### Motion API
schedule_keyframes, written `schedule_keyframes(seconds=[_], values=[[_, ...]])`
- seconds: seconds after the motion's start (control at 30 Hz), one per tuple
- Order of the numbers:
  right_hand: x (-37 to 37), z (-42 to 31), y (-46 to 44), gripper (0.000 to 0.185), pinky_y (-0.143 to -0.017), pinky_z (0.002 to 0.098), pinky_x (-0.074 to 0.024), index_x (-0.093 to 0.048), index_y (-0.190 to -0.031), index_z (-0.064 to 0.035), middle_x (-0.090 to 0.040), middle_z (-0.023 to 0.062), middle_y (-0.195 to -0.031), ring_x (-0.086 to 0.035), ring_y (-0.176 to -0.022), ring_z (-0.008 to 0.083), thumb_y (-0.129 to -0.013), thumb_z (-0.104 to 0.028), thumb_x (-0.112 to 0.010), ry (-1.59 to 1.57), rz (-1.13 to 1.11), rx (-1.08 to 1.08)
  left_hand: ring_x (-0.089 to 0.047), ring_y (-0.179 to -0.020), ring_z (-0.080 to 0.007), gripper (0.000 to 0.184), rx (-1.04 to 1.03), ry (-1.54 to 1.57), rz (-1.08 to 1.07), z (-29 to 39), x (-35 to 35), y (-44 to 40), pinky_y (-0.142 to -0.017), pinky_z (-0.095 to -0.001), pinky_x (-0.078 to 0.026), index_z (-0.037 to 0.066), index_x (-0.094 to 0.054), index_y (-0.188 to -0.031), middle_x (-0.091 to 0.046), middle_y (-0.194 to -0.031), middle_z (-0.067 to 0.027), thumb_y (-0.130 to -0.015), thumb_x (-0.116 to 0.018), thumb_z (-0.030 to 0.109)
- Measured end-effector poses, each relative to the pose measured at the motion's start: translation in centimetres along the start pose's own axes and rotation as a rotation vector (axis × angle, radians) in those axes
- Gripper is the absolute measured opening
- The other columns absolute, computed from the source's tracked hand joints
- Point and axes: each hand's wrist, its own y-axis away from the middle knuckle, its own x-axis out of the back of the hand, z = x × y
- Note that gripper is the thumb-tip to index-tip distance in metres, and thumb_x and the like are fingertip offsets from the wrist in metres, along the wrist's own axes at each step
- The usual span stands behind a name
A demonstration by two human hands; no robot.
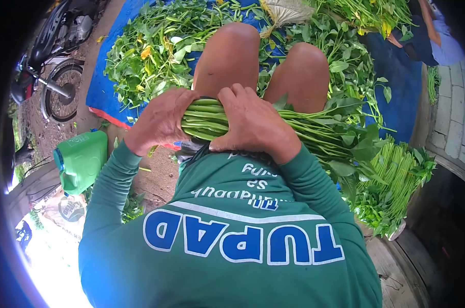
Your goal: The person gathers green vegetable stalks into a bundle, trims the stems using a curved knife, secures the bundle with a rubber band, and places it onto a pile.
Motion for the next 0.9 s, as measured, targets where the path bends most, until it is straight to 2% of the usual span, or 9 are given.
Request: schedule_keyframes(seconds=[0.07, 0.1, 0.3, 0.47, 0.57, 0.67, 0.7, 0.8, 0.9], values=[[-0.2, -0.5, 0.4, 0.077, -0.093, 0.0562, -0.056, -0.056, -0.126, -0.0024, -0.06, 0.0208, -0.119, -0.064, -0.115, 0.0456, -0.068, -0.038, -0.092, 0.038, 0.031, -0.015, -0.071, -0.106, -0.0366, 0.072, 0.012, 0.054, -0.033, -0.4, 0.1, -0.4, -0.1, -0.0494, -0.057, 0.009, -0.06, -0.136, -0.068, -0.114, -0.0106, -0.075, -0.093, 0.031], [-0.3, -0.6, 0.6, 0.074, -0.092, 0.0561, -0.0561, -0.056, -0.126, -0.0028, -0.061, 0.0209, -0.117, -0.065, -0.113, 0.0458, -0.069, -0.035, -0.09, 0.044, 0.048, -0.001, -0.072, -0.101, -0.0367, 0.074, -0.06, 0.034, -0.005, -0.5, 0.2, -0.6, -0.081, -0.045, -0.058, 0.012, -0.06, -0.139, -0.066, -0.114, -0.0115, -0.074, -0.092, 0.026], [-0.8, -0.5, 1.2, 0.061, -0.083, 0.0586, -0.0554, -0.054, -0.121, -0.0036, -0.062, 0.0221, -0.109, -0.069, -0.098, 0.0479, -0.074, -0.029, -0.083, 0.038, 0.1, 0.044, -0.07, -0.096, -0.0353, 0.077, -0.154, -0.008, 0.0, -0.5, 1.2, -1.0, -0.081, -0.0469, -0.058, 0.019, -0.064, -0.147, -0.063, -0.112, -0.0102, -0.075, -0.092, 0.025], [-1.1, 0.3, 0.8, 0.058, -0.078, 0.0612, -0.0551, -0.052, -0.121, -0.0043, -0.069, 0.0231, -0.098, -0.071, -0.089, 0.0494, -0.076, -0.028, -0.081, 0.015, 0.022, -0.006, -0.069, -0.091, -0.0328, 0.07, -0.182, -0.071, 0.018, -0.3, 1.6, -1.8, -0.079, -0.0454, -0.057, 0.023, -0.069, -0.143, -0.061, -0.108, -0.0095, -0.076, -0.091, 0.027], [-0.6, 0.2, 1.2, 0.056, -0.077, 0.0588, -0.0564, -0.052, -0.12, -0.005, -0.071, 0.023, -0.093, -0.072, -0.088, 0.0487, -0.076, -0.024, -0.081, 0.007, 0.196, 0.052, -0.068, -0.088, -0.0321, 0.062, -0.217, -0.208, 0.035, 0.6, 4.0, -3.1, -0.077, -0.0447, -0.057, 0.025, -0.071, -0.14, -0.06, -0.108, -0.0093, -0.08, -0.087, 0.026], [0.7, 0.1, 0.6, 0.054, -0.076, 0.0553, -0.0579, -0.053, -0.118, -0.005, -0.072, 0.0219, -0.095, -0.073, -0.088, 0.0464, -0.076, -0.02, -0.083, 0.033, 0.458, 0.061, -0.069, -0.095, -0.032, 0.058, -0.326, -0.434, 0.156, 1.0, 7.0, -6.1, -0.082, -0.0452, -0.056, 0.027, -0.068, -0.141, -0.061, -0.11, -0.0093, -0.085, -0.081, 0.021], [1.2, -0.4, 0.3, 0.052, -0.075, 0.0539, -0.0596, -0.054, -0.117, -0.006, -0.073, 0.0203, -0.095, -0.074, -0.088, 0.044, -0.078, -0.018, -0.086, 0.167, 0.538, 0.012, -0.068, -0.098, -0.0318, 0.058, -0.375, -0.442, 0.161, 0.6, 7.2, -7.5, -0.085, -0.045, -0.056, 0.026, -0.067, -0.142, -0.061, -0.111, -0.0088, -0.086, -0.08, 0.019], [0.0, 1.9, -1.7, 0.05, -0.077, 0.0538, -0.0615, -0.054, -0.116, -0.0069, -0.073, 0.0186, -0.095, -0.075, -0.09, 0.0424, -0.081, -0.021, -0.087, 0.283, 0.488, -0.161, -0.068, -0.107, -0.0312, 0.058, -0.491, -0.475, 0.18, -1.6, 7.3, -11.0, -0.094, -0.0441, -0.054, 0.022, -0.063, -0.144, -0.064, -0.113, -0.0073, -0.088, -0.075, 0.015], [-0.1, 1.2, -1.8, 0.054, -0.075, 0.055, -0.0627, -0.051, -0.119, -0.0058, -0.073, 0.0199, -0.096, -0.075, -0.088, 0.0455, -0.082, -0.021, -0.088, 0.295, 0.541, -0.129, -0.067, -0.115, -0.0298, 0.05, -0.547, -0.556, 0.212, -3.4, 6.3, -11.9, -0.101, -0.0414, -0.052, 0.015, -0.063, -0.139, -0.068, -0.119, -0.0053, -0.089, -0.07, 0.014]])
